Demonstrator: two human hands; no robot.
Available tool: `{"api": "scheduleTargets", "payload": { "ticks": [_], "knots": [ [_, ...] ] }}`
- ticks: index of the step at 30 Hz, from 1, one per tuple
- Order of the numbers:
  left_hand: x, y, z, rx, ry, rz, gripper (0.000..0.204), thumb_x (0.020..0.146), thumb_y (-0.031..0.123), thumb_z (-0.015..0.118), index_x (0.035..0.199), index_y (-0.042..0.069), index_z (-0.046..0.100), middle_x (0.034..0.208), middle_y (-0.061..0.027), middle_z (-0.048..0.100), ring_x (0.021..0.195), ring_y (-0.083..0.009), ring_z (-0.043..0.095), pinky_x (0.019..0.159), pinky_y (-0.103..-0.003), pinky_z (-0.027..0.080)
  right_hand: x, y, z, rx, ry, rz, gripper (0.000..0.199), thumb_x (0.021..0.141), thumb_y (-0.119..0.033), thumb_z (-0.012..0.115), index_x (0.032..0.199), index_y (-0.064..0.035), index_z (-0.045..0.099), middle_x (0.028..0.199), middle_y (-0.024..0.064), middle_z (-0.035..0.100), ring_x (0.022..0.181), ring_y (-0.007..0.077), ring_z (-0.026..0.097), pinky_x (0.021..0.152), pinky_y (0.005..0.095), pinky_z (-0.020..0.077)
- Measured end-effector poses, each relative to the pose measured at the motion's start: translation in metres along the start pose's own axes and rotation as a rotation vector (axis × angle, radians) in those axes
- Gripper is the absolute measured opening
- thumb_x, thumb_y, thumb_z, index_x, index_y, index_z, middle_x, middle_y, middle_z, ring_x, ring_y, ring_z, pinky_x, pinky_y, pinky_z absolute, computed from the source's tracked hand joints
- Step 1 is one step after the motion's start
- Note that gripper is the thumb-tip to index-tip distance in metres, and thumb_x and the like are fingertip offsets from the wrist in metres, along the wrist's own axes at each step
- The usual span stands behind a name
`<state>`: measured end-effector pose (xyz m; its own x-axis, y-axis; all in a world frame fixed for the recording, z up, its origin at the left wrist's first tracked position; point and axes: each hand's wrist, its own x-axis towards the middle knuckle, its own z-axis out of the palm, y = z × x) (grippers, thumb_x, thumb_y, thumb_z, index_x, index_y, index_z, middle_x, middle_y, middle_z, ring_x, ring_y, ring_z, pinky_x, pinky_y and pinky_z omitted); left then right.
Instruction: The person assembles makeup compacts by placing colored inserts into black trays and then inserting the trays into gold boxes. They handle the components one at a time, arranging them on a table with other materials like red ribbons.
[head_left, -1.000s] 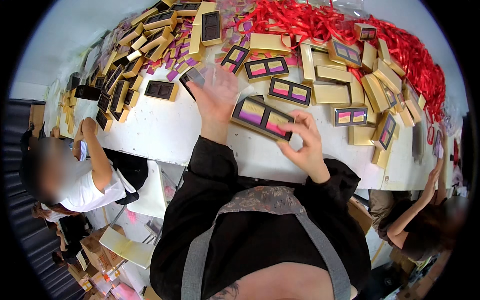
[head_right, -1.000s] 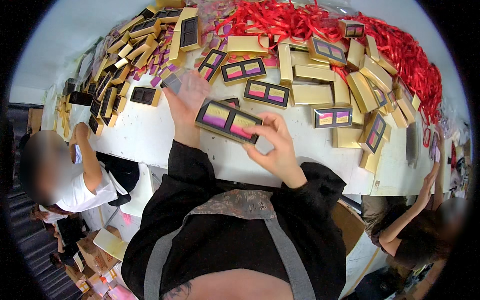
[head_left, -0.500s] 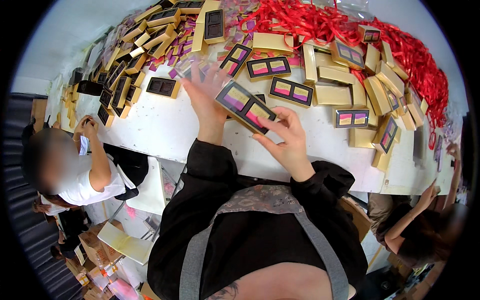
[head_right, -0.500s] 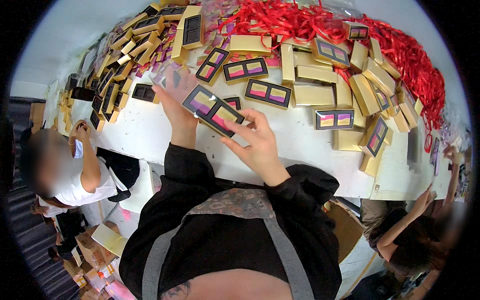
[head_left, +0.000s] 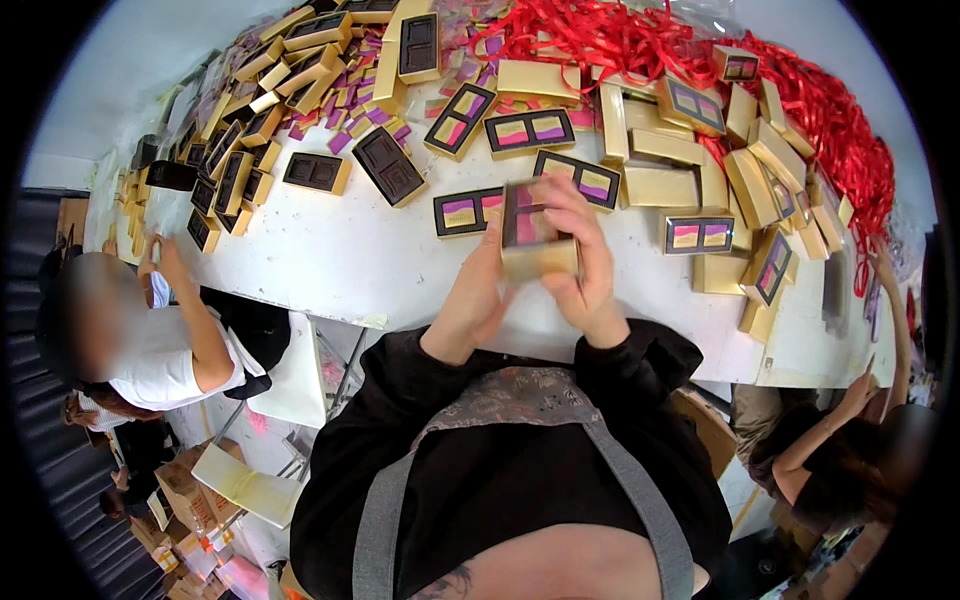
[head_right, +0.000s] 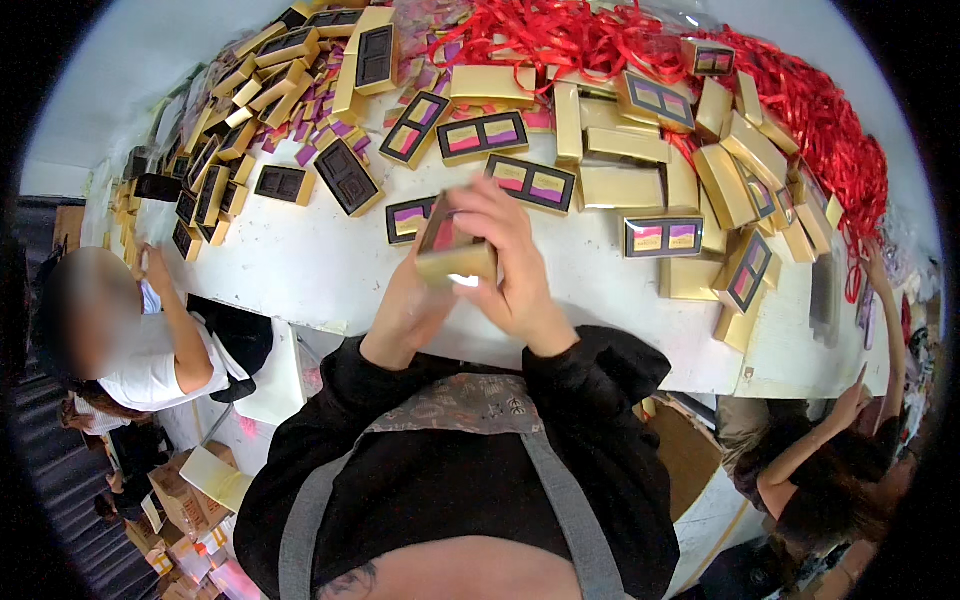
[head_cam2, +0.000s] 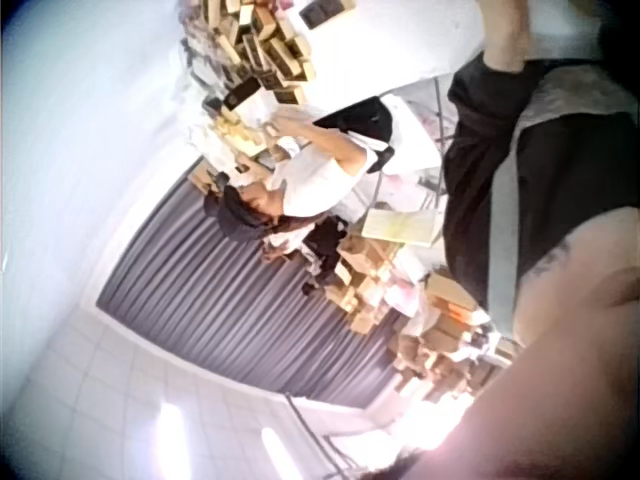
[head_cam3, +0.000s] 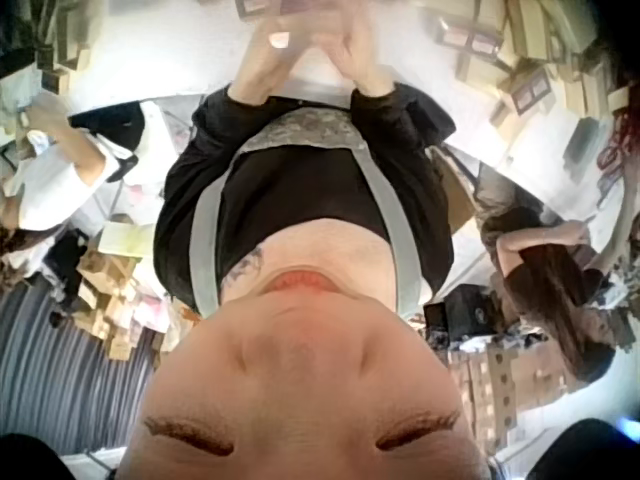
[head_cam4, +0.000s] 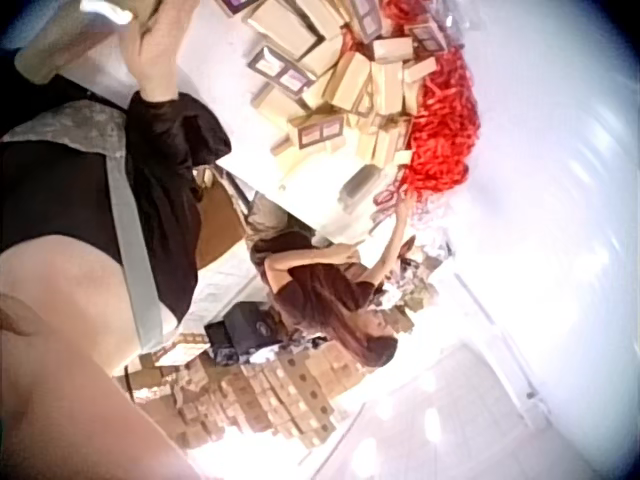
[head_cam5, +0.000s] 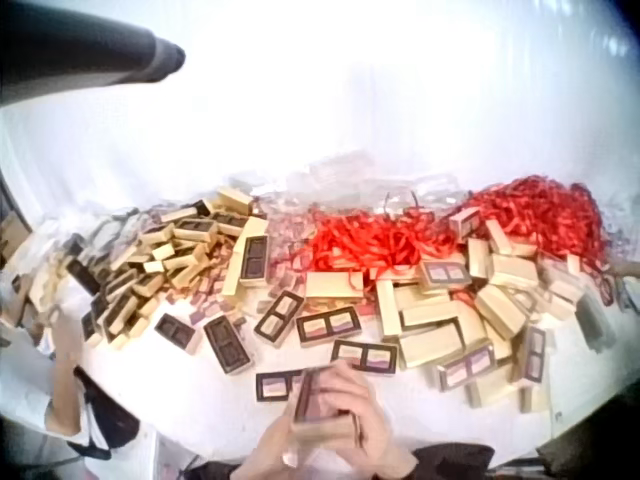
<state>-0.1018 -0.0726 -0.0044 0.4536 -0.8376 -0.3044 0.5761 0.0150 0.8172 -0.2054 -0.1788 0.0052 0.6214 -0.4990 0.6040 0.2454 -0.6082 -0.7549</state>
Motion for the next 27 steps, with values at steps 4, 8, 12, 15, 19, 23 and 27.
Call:
{"api": "scheduleTargets", "payload": {
  "ticks": [4, 8, 12, 15, 19, 23, 27],
  "knots": [
    [-0.013, -0.008, 0.006, 0.440, 0.074, 0.492, 0.063, 0.097, 0.030, 0.054, 0.144, 0.003, 0.024, 0.144, -0.0150, 0.030, 0.127, -0.0266, 0.040, 0.102, -0.037, 0.037, 0.001, 0.002, 0.018, 0.233, 0.277, 0.370, 0.037, 0.090, -0.023, 0.065, 0.118, -0.0015, 0.050, 0.112, 0.0156, 0.062, 0.094, 0.0240, 0.062, 0.082, 0.0339, 0.0500],
    [-0.003, 0.000, -0.009, 0.888, 0.014, 0.691, 0.062, 0.088, 0.018, 0.066, 0.137, 0.003, 0.032, 0.137, -0.0154, 0.036, 0.123, -0.0265, 0.043, 0.102, -0.038, 0.038, -0.001, 0.003, 0.028, 0.403, 0.229, 0.456, 0.022, 0.090, -0.009, 0.062, 0.108, -0.0023, 0.051, 0.112, 0.0127, 0.060, 0.094, 0.0168, 0.060, 0.081, 0.0278, 0.0484],
    [-0.009, -0.004, -0.013, 0.373, -0.070, 0.333, 0.039, 0.087, 0.008, 0.065, 0.119, 0.004, 0.043, 0.127, -0.0125, 0.045, 0.113, -0.0212, 0.050, 0.096, -0.033, 0.042, -0.015, 0.015, 0.024, 0.295, 0.125, 0.261, 0.018, 0.089, -0.002, 0.061, 0.105, -0.0034, 0.053, 0.109, 0.0085, 0.057, 0.096, 0.0127, 0.057, 0.081, 0.0248, 0.0464],
    [-0.012, -0.012, -0.017, 0.432, -0.084, 0.271, 0.038, 0.086, 0.005, 0.066, 0.116, 0.005, 0.043, 0.125, -0.0115, 0.046, 0.110, -0.0208, 0.052, 0.092, -0.030, 0.044, -0.024, 0.014, 0.031, 0.447, 0.280, 0.390, 0.008, 0.088, 0.000, 0.062, 0.094, -0.0031, 0.058, 0.103, 0.0039, 0.057, 0.097, 0.0088, 0.055, 0.081, 0.0230, 0.0463],
    [-0.015, -0.016, -0.014, 0.697, 0.030, 0.491, 0.037, 0.085, 0.009, 0.068, 0.115, 0.006, 0.045, 0.122, -0.0124, 0.049, 0.109, -0.0242, 0.053, 0.090, -0.032, 0.046, -0.014, 0.000, 0.028, 0.695, 0.246, 0.695, 0.009, 0.088, -0.002, 0.064, 0.097, -0.0023, 0.063, 0.101, 0.0017, 0.060, 0.092, 0.0079, 0.057, 0.080, 0.0223, 0.0471],
    [-0.021, -0.005, -0.016, 0.766, 0.015, 0.530, 0.038, 0.084, 0.010, 0.069, 0.114, 0.006, 0.047, 0.122, -0.0131, 0.050, 0.110, -0.0264, 0.054, 0.090, -0.033, 0.046, -0.005, -0.001, 0.016, 0.641, 0.056, 0.774, 0.016, 0.090, -0.005, 0.064, 0.106, -0.0008, 0.065, 0.096, 0.0026, 0.066, 0.088, 0.0086, 0.059, 0.080, 0.0227, 0.0478],
    [-0.017, -0.004, -0.021, 0.790, -0.010, 0.594, 0.040, 0.083, 0.010, 0.070, 0.115, 0.006, 0.047, 0.124, -0.0127, 0.050, 0.105, -0.0266, 0.057, 0.086, -0.032, 0.048, -0.006, 0.005, 0.014, 0.865, 0.040, 0.851, 0.017, 0.091, -0.008, 0.064, 0.106, 0.0009, 0.065, 0.095, 0.0040, 0.067, 0.086, 0.0083, 0.061, 0.077, 0.0226, 0.0487]
  ]
}}
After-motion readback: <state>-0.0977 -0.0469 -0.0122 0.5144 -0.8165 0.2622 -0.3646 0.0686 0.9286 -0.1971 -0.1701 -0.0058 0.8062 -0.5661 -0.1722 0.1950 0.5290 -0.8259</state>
